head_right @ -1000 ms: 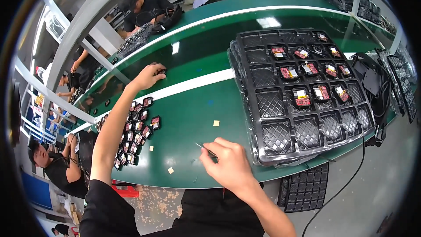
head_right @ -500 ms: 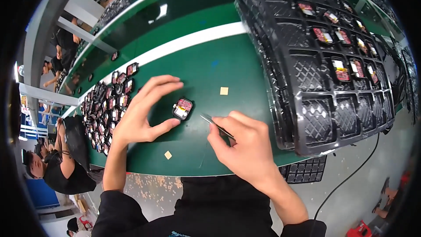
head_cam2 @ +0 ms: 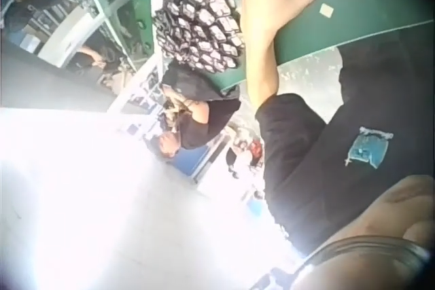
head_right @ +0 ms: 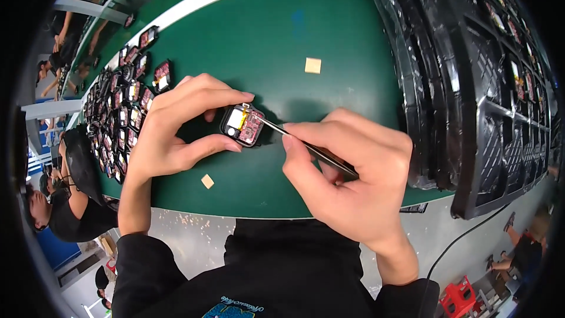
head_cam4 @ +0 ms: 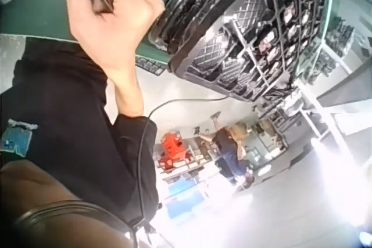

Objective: Assembling small electronic device components, specifically smartwatches, using tweezers and hands on an assembly line.

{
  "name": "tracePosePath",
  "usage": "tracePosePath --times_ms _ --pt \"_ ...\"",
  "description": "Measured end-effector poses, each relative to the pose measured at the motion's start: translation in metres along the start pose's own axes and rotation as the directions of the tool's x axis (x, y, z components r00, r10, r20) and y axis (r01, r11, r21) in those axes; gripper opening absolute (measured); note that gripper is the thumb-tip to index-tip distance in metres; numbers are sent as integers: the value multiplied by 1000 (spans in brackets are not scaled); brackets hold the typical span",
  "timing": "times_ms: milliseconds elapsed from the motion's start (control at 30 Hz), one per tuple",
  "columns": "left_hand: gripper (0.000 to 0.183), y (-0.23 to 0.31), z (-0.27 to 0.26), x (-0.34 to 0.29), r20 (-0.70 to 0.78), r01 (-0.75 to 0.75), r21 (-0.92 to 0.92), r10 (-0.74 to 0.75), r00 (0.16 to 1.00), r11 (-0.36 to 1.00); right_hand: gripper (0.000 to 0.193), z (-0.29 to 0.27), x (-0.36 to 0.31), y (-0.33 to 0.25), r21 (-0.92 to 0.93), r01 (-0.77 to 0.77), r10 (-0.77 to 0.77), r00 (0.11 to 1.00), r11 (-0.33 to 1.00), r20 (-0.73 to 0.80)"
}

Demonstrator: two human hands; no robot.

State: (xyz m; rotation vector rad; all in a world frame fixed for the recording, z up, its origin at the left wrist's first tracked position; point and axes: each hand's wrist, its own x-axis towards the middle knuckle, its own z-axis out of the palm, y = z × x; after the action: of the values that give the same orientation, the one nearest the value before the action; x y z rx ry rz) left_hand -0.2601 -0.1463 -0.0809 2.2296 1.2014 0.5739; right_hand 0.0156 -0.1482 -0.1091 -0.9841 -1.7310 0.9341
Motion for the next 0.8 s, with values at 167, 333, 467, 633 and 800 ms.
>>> tracePosePath --times_ms 167,333,467,633,800 --pt "64 -12 9 4 -33 -130 43 131 991 991 15 0 1 -1 -77 -43 49 996 996 72" --pt "64 -12 10 5 -13 -85 37 86 996 996 14 4 4 3 -93 -17 25 996 996 87" --pt "66 -13 8 6 -5 -106 40 106 994 994 14 6 4 4 -122 -4 13 997 993 72" --pt "66 -10 7 3 -31 -15 3 15 999 1000 19 2 1 3 -176 76 -64 995 982 73" --pt "62 -9 6 6 -24 -42 18 42 999 999 27 8 -2 9 -273 200 -202 979 941 22"
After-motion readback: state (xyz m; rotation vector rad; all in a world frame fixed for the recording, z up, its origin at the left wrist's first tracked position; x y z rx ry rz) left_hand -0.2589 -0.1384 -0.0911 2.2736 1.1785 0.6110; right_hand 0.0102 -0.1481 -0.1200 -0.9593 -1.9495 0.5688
